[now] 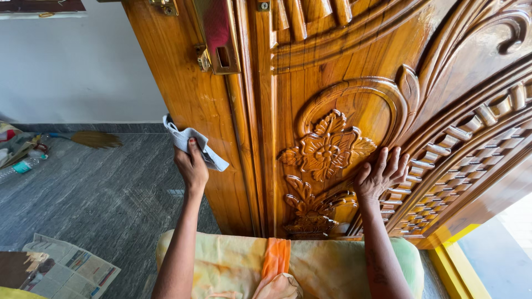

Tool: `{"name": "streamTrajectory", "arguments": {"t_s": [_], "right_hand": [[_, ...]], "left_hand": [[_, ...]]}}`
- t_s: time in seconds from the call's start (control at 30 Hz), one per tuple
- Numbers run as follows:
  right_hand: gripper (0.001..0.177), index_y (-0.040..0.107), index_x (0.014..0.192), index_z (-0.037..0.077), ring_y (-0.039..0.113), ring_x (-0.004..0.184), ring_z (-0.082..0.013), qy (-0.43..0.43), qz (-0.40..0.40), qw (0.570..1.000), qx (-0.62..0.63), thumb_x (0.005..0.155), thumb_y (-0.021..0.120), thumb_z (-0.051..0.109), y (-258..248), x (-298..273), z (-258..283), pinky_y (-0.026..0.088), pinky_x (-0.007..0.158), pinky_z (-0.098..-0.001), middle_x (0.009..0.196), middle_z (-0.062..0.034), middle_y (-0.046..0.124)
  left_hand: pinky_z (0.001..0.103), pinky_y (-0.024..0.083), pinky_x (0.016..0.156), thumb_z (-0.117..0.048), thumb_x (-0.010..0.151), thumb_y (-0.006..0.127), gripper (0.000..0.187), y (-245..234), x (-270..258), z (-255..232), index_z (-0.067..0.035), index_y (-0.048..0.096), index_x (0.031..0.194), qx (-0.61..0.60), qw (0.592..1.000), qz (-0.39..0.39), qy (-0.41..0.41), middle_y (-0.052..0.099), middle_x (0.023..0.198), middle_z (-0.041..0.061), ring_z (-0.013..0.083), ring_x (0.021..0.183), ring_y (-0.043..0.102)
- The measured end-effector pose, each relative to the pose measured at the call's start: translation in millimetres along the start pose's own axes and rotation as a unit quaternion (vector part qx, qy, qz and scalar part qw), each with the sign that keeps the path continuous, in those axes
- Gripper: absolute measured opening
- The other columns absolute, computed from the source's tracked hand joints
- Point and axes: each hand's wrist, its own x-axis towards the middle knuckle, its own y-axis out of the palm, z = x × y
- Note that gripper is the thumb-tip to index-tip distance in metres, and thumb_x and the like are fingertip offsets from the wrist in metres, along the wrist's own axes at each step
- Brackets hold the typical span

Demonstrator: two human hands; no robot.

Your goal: The person wipes the surface of a wooden door with a cloth, focusing on the carved floral details and the area around the handle. They repeatedly rub the same sections of the door to clean or polish the wood.

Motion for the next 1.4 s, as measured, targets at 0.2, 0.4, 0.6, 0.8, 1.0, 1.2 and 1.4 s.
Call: {"name": "streamTrajectory", "arguments": {"t_s": [0.2, 0.4, 0.6, 0.8, 1.0, 1.2, 1.4], "right_hand": [[0.056, 0.047, 0.154, 0.005, 0.026, 0.154, -0.0471, -0.005, 0.004, 1.000, 0.017, 0.113, 0.038, 0.041, -9, 4, 6, 0.019, 0.123, -0.0653, 0.163, -0.0225, 0.038], [0.057, 0.046, 0.155, 0.004, 0.026, 0.154, -0.0489, -0.014, 0.007, 0.999, 0.037, 0.113, 0.038, 0.041, -16, 5, 7, 0.020, 0.122, -0.0644, 0.163, -0.0233, 0.037], [0.056, 0.046, 0.154, 0.004, 0.026, 0.154, -0.0481, -0.009, 0.015, 0.999, 0.047, 0.112, 0.038, 0.041, -19, 5, 7, 0.019, 0.122, -0.0643, 0.163, -0.0233, 0.037], [0.057, 0.047, 0.155, 0.004, 0.026, 0.155, -0.0474, 0.000, 0.031, 0.999, 0.035, 0.112, 0.039, 0.040, -22, 6, 7, 0.019, 0.121, -0.0646, 0.164, -0.0235, 0.036], [0.054, 0.047, 0.155, 0.005, 0.026, 0.154, -0.0468, -0.004, 0.046, 0.998, 0.034, 0.113, 0.044, 0.038, -27, 7, 6, 0.019, 0.122, -0.0643, 0.165, -0.0225, 0.036], [0.053, 0.048, 0.155, 0.008, 0.028, 0.154, -0.0448, -0.006, 0.046, 0.999, 0.023, 0.110, 0.049, 0.036, -31, 7, 4, 0.020, 0.119, -0.0643, 0.165, -0.0203, 0.037], [0.053, 0.048, 0.156, 0.009, 0.028, 0.154, -0.0444, -0.009, 0.047, 0.999, 0.025, 0.110, 0.049, 0.035, -31, 7, 3, 0.020, 0.120, -0.0649, 0.165, -0.0201, 0.037]], "left_hand": [[0.044, 0.052, 0.086, -0.032, 0.110, 0.051, 0.042, -16, -33, -2, 0.007, 0.058, 0.123, -0.001, 1.000, 0.008, -0.008, 0.068, 0.106, 0.020, 0.0325, 0.097, 0.068], [0.047, 0.050, 0.095, -0.032, 0.109, 0.052, 0.041, -31, -71, 8, 0.004, 0.058, 0.126, 0.015, 0.998, 0.025, -0.047, 0.066, 0.116, 0.022, 0.0360, 0.107, 0.066], [0.075, 0.006, 0.120, -0.065, 0.101, 0.046, 0.096, -37, -86, -2, 0.016, 0.026, 0.149, 0.327, 0.939, 0.006, 0.107, 0.028, 0.151, 0.034, 0.0519, 0.150, 0.019], [0.070, -0.014, 0.122, -0.079, 0.098, 0.021, 0.109, -2, -20, -42, 0.009, 0.017, 0.163, 0.394, 0.910, -0.012, 0.126, 0.008, 0.170, 0.029, 0.0414, 0.159, -0.009], [0.067, -0.019, 0.120, -0.075, 0.100, 0.015, 0.102, 49, 46, -118, 0.004, 0.022, 0.165, 0.407, 0.900, 0.006, 0.156, 0.006, 0.173, 0.021, 0.0387, 0.160, -0.003], [0.067, -0.014, 0.125, -0.073, 0.104, 0.024, 0.100, 48, 81, -145, 0.007, 0.030, 0.164, 0.367, 0.913, -0.050, 0.173, 0.015, 0.173, 0.018, 0.0381, 0.160, -0.001], [0.074, -0.005, 0.127, -0.064, 0.108, 0.046, 0.071, 49, 91, -141, -0.003, 0.057, 0.144, 0.310, 0.911, -0.138, 0.236, 0.042, 0.156, 0.005, 0.0303, 0.157, 0.021]]}}
